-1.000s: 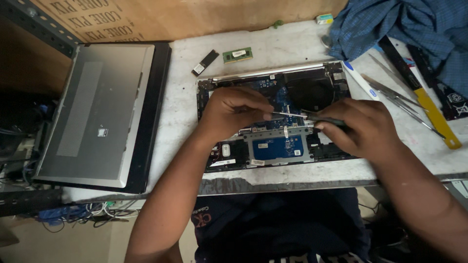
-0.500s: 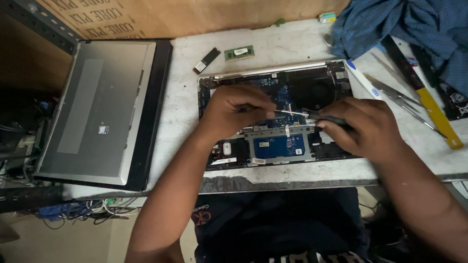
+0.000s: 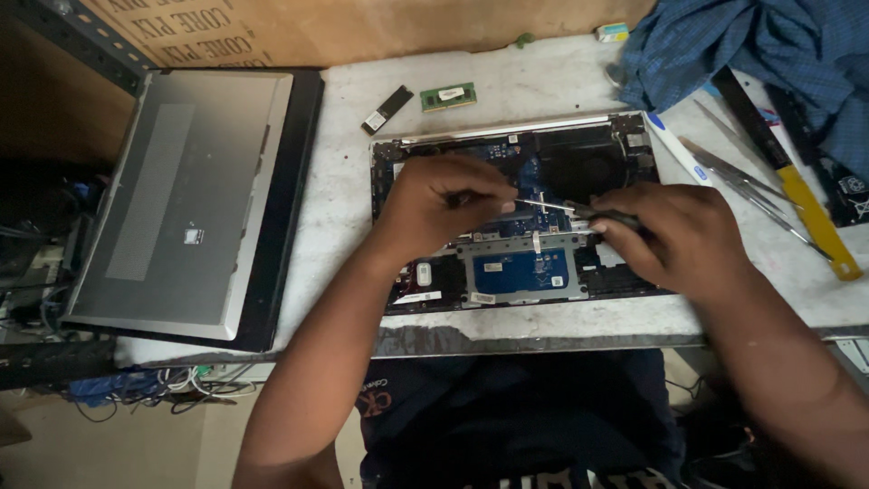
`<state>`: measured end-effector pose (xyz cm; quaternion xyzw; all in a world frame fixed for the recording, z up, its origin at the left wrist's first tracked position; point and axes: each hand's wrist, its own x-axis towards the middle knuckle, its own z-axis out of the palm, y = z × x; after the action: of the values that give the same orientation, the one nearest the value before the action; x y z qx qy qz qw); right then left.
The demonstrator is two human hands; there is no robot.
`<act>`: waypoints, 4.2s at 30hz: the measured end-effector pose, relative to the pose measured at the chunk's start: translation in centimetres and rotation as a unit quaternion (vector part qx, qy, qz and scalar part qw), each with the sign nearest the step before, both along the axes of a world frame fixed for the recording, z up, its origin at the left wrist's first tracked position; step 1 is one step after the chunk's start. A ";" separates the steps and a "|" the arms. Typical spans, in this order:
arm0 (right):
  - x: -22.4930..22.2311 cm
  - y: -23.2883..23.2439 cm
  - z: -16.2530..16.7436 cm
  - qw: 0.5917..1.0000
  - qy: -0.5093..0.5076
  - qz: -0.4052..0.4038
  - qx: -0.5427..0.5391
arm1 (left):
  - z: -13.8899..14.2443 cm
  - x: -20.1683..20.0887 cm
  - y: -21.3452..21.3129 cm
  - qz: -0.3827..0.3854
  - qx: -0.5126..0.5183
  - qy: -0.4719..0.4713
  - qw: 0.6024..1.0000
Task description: The person works on a partially disassembled laptop on a repair bench, using a screwdriver and a pry tool to loosen and remove components from the exposed motherboard. They detach small parts, set aside a RAM module and an SSD, and continue unscrewing and prying at the board throughout the clip.
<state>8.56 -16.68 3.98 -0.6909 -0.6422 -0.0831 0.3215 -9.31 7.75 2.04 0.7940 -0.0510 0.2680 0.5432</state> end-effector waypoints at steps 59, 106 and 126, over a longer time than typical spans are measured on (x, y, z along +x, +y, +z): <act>-1.0 3.0 -1.1 0.921 0.330 0.140 0.154 | 0.1 0.6 -1.8 -0.033 0.058 0.119 0.991; 4.2 0.4 -0.9 0.886 0.411 -0.104 0.187 | 0.0 0.1 0.3 0.045 0.031 0.032 0.998; 9.7 0.4 -1.2 0.844 0.501 -0.078 0.174 | 0.6 -1.9 4.6 0.309 0.206 -0.033 0.928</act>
<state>18.24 -16.27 2.74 -0.6188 -0.3125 0.1390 0.7072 -11.18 12.37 2.69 0.8557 0.1249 0.4320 0.2559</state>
